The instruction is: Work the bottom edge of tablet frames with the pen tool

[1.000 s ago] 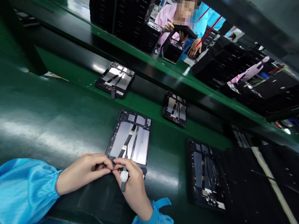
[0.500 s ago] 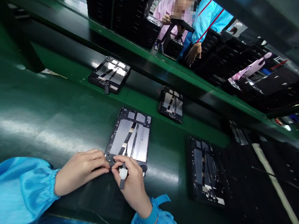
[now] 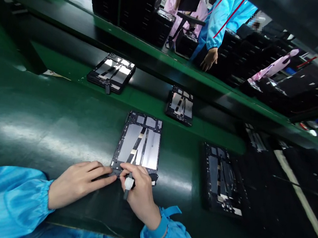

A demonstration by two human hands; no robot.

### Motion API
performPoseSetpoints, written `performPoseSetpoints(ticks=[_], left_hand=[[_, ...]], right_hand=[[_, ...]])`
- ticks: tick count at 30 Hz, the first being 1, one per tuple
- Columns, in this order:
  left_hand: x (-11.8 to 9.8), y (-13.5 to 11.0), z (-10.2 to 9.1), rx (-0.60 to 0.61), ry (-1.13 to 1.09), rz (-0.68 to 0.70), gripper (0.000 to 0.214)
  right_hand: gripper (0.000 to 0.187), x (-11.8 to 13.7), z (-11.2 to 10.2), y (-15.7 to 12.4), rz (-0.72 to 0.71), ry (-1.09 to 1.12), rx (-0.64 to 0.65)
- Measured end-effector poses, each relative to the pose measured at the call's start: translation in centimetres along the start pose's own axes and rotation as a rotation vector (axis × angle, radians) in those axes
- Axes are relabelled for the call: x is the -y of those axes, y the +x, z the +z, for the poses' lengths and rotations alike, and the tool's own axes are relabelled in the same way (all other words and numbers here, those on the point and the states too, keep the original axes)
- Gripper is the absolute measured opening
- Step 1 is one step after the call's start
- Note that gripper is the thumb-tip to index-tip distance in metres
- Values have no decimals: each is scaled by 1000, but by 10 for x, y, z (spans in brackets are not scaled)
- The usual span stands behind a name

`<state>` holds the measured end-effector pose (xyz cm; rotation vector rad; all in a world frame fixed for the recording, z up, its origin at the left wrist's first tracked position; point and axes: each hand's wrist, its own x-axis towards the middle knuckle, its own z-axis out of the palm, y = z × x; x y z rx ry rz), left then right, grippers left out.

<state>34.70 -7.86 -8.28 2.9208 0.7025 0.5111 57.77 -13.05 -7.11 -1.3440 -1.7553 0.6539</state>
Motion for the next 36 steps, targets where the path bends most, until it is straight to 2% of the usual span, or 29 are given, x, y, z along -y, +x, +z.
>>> performPoseSetpoints(ticks=[7, 12, 16, 20, 24, 31, 36], left_hand=[[5, 1, 8, 2, -1, 39, 51], [2, 0, 16, -63, 64, 56, 50], [-5, 5, 12, -85, 71, 46, 49], [-8, 6, 12, -104, 64, 40, 45], [-6, 1, 18, -89, 71, 29, 48], [-4, -4, 22, -77, 89, 34, 51], [-4, -2, 20, -99, 146, 59, 46]], right_hand=[[40, -2, 2, 3, 21, -18, 7], [25, 0, -13, -3, 45, 106, -1], [37, 5, -23, -23, 168, 259, -7], [27, 8, -16, -35, 280, 317, -18], [16, 5, -9, -35, 246, 283, -45], [17, -2, -6, -34, 251, 278, -60], [22, -5, -4, -36, 343, 298, -135]])
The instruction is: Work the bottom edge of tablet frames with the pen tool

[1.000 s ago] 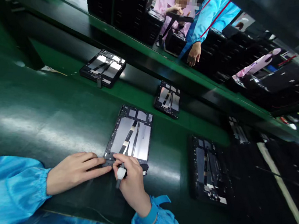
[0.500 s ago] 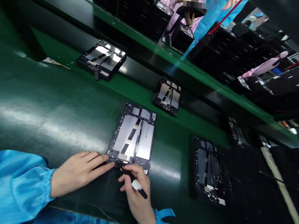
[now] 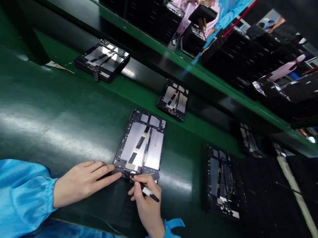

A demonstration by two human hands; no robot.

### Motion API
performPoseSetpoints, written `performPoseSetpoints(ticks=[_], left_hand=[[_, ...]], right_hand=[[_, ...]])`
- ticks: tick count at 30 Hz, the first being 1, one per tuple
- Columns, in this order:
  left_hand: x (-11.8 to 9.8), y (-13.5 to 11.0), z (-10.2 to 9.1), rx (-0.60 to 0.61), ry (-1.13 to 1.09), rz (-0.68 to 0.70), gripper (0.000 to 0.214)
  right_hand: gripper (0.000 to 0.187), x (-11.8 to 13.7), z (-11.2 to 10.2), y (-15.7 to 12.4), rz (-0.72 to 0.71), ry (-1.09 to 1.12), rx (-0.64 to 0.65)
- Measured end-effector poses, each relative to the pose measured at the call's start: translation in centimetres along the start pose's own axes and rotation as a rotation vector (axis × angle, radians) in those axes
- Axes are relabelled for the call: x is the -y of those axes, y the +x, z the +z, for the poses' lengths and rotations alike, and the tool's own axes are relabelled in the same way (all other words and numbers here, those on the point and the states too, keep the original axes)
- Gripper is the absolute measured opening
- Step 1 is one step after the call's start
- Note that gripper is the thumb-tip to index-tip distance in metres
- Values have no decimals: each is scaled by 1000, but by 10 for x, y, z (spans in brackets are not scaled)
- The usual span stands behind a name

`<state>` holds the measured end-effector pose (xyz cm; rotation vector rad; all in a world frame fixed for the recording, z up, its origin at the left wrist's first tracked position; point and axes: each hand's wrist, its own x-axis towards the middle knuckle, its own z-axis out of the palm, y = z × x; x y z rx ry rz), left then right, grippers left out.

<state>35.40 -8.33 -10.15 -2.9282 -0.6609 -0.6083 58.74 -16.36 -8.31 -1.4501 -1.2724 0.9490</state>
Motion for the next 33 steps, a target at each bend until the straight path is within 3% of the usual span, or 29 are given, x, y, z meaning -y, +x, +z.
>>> performPoseSetpoints(ticks=[4, 8, 16, 20, 23, 28, 33], left_hand=[[0, 2, 0, -10, 25, 16, 46], [2, 2, -3, -26, 13, 26, 45], [8, 6, -11, -74, -88, 43, 38], [10, 12, -13, -70, -98, 61, 38], [12, 12, -15, -58, -111, 61, 37], [0, -5, -23, -2, -170, 20, 40], [-26, -17, -29, 33, -337, 155, 36]], right_hand=[[26, -1, -4, 0, 74, 29, -101], [25, -2, -7, -2, 63, 69, -111], [14, 5, -1, -3, -104, 58, 149], [14, 8, -1, 3, -134, -12, 197], [13, 9, -2, 5, -56, 2, 202], [21, 3, -6, -7, 161, 181, 93], [24, -1, -9, -25, 309, 187, 213]])
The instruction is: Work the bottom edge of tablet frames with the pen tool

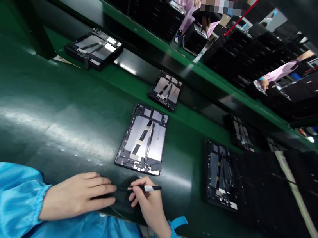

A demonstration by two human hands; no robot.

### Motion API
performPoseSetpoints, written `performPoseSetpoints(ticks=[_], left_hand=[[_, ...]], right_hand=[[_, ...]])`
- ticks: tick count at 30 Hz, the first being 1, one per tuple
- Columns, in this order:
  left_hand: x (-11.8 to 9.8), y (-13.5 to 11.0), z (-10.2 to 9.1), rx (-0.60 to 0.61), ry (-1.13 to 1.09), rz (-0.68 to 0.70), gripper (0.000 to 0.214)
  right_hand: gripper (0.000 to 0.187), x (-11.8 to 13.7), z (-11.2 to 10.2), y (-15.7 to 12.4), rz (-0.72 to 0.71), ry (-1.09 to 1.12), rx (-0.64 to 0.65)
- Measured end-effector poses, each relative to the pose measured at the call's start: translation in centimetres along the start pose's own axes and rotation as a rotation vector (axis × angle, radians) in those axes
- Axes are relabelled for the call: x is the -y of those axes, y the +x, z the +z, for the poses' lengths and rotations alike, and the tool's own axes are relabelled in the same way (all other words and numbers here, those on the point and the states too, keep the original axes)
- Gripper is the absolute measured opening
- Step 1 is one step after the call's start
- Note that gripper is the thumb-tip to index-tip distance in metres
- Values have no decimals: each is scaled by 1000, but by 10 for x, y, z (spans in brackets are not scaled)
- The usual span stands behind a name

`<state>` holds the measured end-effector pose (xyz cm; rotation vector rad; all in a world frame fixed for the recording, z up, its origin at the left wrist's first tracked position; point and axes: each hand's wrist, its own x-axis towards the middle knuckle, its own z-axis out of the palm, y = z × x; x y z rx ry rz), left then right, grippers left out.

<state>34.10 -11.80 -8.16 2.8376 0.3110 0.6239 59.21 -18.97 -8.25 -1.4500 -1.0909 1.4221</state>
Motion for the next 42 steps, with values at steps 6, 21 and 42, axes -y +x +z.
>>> performPoseSetpoints(ticks=[6, 21, 42], left_hand=[[-3, 3, 8, 60, 28, 59, 34], [-6, 13, -2, 15, -79, -57, 32], [44, 16, -3, -62, 94, -153, 32]], right_hand=[[13, 12, 3, -4, -52, -363, 36], [47, 25, -19, 35, -36, 89, -44], [46, 61, -10, 110, 165, -48, 282]])
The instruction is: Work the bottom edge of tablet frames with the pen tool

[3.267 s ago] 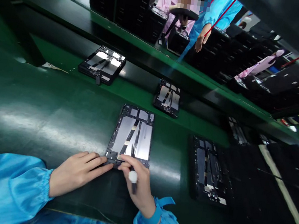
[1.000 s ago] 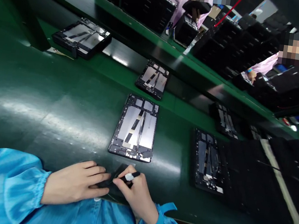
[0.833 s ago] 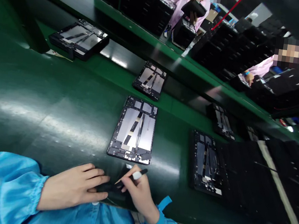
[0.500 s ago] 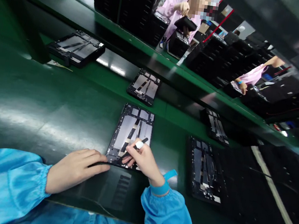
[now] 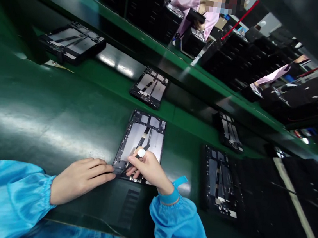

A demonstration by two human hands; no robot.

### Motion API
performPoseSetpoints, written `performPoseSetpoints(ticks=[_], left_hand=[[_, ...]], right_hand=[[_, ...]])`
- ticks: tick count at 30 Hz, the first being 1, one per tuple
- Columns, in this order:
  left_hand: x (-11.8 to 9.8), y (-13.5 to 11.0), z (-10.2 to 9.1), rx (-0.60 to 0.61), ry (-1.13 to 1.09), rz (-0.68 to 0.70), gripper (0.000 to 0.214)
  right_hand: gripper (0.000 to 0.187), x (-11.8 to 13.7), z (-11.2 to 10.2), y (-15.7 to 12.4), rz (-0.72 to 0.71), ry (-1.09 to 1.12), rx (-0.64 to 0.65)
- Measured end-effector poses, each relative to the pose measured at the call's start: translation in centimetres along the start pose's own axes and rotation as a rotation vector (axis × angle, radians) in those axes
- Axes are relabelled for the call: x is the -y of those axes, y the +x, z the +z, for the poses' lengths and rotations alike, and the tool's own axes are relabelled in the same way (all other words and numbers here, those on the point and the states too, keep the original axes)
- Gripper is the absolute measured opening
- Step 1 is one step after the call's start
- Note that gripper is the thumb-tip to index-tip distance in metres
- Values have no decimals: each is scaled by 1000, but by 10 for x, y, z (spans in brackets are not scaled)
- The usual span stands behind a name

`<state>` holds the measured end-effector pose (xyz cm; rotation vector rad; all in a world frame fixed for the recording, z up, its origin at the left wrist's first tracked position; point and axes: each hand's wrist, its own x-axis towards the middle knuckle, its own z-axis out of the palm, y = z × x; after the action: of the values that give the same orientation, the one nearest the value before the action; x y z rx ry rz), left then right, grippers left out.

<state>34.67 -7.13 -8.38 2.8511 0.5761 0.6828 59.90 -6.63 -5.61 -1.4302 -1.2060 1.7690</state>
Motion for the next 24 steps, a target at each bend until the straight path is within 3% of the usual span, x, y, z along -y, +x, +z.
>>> performPoseSetpoints(ticks=[9, 16, 20, 24], left_hand=[[0, -2, 5, -29, 14, -9, 34], [-2, -1, 0, 11, 49, 1, 31], [-6, -1, -4, 61, 114, 14, 41], [-7, 1, -4, 82, 175, 28, 45]], right_hand=[[42, -5, 1, 1, -4, -12, -21], [43, -4, 2, 0, -4, -40, -33], [39, -4, 2, 1, -7, -55, -25], [36, -7, -2, -7, -65, -21, -127]])
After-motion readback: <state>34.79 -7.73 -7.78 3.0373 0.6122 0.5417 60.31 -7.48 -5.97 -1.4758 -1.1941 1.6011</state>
